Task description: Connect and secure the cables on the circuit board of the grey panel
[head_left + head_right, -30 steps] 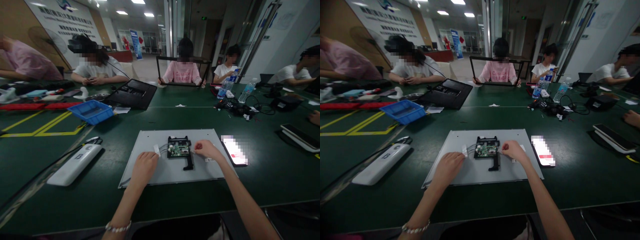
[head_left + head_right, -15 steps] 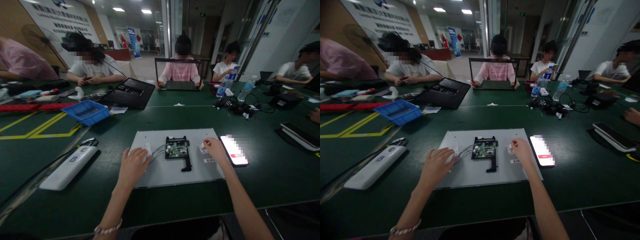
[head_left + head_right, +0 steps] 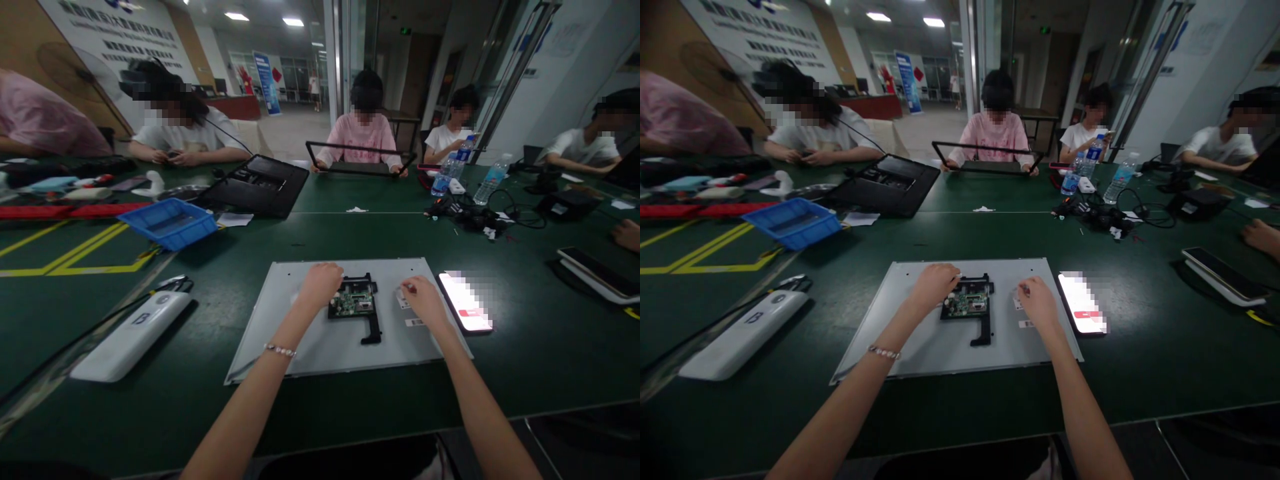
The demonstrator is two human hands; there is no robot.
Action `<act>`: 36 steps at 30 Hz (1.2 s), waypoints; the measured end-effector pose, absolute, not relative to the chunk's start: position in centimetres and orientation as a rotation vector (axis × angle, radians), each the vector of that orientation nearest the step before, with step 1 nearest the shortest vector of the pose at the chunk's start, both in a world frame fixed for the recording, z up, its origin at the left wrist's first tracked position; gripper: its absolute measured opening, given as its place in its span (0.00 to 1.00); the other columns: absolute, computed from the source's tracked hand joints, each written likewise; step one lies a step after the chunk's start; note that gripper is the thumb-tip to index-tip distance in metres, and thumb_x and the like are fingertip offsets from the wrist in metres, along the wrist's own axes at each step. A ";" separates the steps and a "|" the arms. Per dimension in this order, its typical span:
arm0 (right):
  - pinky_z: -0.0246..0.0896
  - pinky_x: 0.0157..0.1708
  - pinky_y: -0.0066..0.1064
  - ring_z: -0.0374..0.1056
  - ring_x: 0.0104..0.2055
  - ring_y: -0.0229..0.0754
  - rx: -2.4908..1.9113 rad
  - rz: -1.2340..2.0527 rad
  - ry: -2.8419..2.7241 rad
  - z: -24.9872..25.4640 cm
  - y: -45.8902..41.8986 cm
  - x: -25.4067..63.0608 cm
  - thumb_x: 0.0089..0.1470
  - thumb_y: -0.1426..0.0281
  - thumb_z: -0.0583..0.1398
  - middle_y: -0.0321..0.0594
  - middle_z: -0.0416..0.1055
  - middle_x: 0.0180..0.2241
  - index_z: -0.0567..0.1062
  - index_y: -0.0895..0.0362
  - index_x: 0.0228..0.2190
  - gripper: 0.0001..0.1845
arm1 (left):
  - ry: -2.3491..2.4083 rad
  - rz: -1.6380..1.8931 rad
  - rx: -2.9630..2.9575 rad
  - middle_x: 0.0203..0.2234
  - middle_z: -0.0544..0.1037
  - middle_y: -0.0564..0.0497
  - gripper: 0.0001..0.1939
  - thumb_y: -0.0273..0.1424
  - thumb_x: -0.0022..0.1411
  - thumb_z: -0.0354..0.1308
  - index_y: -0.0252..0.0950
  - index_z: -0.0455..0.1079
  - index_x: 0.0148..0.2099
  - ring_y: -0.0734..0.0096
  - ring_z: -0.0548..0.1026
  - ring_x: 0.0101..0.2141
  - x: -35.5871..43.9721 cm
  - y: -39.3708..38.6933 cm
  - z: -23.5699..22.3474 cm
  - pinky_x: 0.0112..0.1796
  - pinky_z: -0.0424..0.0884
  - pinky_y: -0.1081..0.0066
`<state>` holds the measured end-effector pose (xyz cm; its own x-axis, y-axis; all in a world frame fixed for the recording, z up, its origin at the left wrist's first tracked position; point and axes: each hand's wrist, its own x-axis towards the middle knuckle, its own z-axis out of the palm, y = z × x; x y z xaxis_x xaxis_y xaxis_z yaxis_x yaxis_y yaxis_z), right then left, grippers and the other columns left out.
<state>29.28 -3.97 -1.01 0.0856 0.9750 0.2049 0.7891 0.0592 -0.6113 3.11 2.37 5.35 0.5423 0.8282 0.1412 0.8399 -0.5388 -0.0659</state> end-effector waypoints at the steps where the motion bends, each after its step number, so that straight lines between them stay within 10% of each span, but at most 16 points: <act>1: 0.61 0.38 0.30 0.67 0.34 0.39 -1.763 0.403 -1.740 -1.0 -4.0 29.3 0.54 0.69 0.54 0.43 0.69 0.37 0.75 0.58 0.35 0.11 | -1.435 -0.136 -2.646 0.30 0.77 0.43 0.10 0.28 0.61 0.52 0.33 0.73 0.31 0.63 0.75 0.33 3.1 2.8 5.1 0.39 0.65 0.66; 22: 0.61 0.38 0.31 0.67 0.34 0.39 -1.740 0.398 -1.752 -0.9 -3.8 29.3 0.53 0.72 0.55 0.43 0.69 0.37 0.74 0.58 0.35 0.10 | -1.110 -0.252 -2.790 0.37 0.77 0.43 0.09 0.26 0.62 0.50 0.33 0.72 0.38 0.60 0.73 0.41 11.3 3.4 3.9 0.47 0.58 0.58; 27: 0.61 0.41 0.32 0.67 0.37 0.41 -1.752 0.376 -1.740 -0.6 -3.9 29.2 0.54 0.71 0.54 0.44 0.69 0.40 0.74 0.59 0.38 0.11 | -1.401 -0.548 -2.845 0.56 0.65 0.41 0.25 0.35 0.64 0.48 0.34 0.54 0.61 0.60 0.63 0.55 5.6 2.5 4.9 0.52 0.58 0.62; 36: 0.56 0.49 0.36 0.62 0.48 0.45 -1.694 0.181 -1.943 0.6 -2.7 27.3 0.56 0.70 0.55 0.44 0.69 0.45 0.71 0.57 0.45 0.15 | -1.665 -0.569 -3.265 0.66 0.37 0.41 0.51 0.45 0.53 0.59 0.36 0.31 0.67 0.57 0.43 0.63 -0.1 0.3 3.1 0.60 0.49 0.62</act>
